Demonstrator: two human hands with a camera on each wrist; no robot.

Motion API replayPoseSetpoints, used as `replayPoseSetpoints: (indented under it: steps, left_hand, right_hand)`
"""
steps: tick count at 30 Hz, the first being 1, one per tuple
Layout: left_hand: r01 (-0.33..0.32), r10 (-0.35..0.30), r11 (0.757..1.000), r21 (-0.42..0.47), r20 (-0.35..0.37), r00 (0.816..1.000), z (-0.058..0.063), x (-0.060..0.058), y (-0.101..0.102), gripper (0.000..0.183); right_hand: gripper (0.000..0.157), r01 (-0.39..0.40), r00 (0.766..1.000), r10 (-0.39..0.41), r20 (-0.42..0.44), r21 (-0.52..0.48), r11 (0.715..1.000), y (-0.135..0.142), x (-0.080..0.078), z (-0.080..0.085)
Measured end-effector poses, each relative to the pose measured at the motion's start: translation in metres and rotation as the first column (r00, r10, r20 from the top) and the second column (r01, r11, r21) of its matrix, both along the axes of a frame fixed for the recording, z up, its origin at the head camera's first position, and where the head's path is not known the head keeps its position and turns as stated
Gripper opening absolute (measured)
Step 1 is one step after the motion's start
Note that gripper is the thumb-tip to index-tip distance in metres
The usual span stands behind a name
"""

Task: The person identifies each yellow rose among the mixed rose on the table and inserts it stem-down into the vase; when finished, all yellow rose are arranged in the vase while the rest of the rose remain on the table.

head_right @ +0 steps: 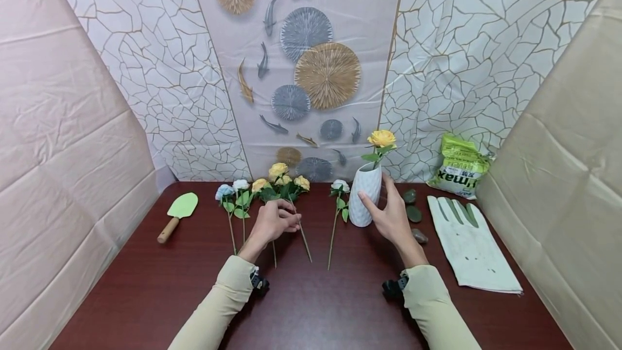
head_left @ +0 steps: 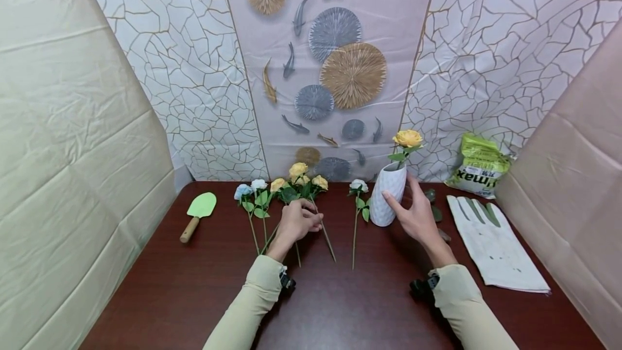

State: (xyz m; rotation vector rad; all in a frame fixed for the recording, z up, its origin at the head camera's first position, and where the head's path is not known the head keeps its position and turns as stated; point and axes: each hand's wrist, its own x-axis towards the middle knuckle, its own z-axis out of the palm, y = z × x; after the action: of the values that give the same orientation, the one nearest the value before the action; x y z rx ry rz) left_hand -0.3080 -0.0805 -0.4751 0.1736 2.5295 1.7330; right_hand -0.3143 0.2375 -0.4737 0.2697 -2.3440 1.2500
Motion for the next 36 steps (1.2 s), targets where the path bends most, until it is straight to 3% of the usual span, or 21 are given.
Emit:
replayPoseSetpoints:
  steps: [6, 11, 13, 17, 22, 28, 36]
  left_hand:
    - [-0.023, 0.029, 0.999, 0.043, -0.145, 0.989, 0.007, -0.001, 0.005, 0.025]
    - [-0.074, 0.101, 0.992, 0.103, -0.297, 0.95, 0.014, -0.003, 0.012, 0.031]
    - [-0.062, 0.128, 0.979, 0.193, -0.349, 0.928, 0.018, -0.004, 0.017, 0.034]
    - [-0.025, 0.188, 0.926, 0.378, -0.403, 0.895, 0.028, -0.007, 0.029, 0.037]
    - [-0.023, 0.249, 0.895, 0.445, -0.456, 0.855, 0.049, -0.016, 0.044, 0.039]
    - [0.023, 0.27, 0.858, 0.512, -0.489, 0.829, 0.079, -0.026, 0.061, 0.041]
    - [0.108, 0.248, 0.848, 0.519, -0.569, 0.784, 0.114, -0.02, 0.09, 0.052]
  right_hand:
    - [0.082, -0.002, 1.0, 0.002, 0.011, 0.002, 1.0, 0.001, 0.0, 0.0]
    - [0.081, 0.003, 1.0, -0.003, 0.011, 0.001, 1.0, 0.0, 0.001, -0.002]
    - [0.08, 0.007, 1.0, -0.007, 0.005, -0.004, 1.0, 0.0, 0.001, -0.001]
    - [0.079, 0.003, 1.0, -0.003, -0.001, -0.004, 1.0, 0.0, 0.001, -0.001]
    - [0.079, -0.009, 1.0, 0.009, 0.004, -0.016, 1.0, 0.0, 0.001, 0.0]
    - [0.08, -0.01, 1.0, 0.01, 0.019, -0.025, 1.0, 0.0, 0.003, 0.0]
    - [0.08, 0.001, 0.999, 0.0, 0.034, -0.014, 1.0, 0.0, 0.002, 0.0]
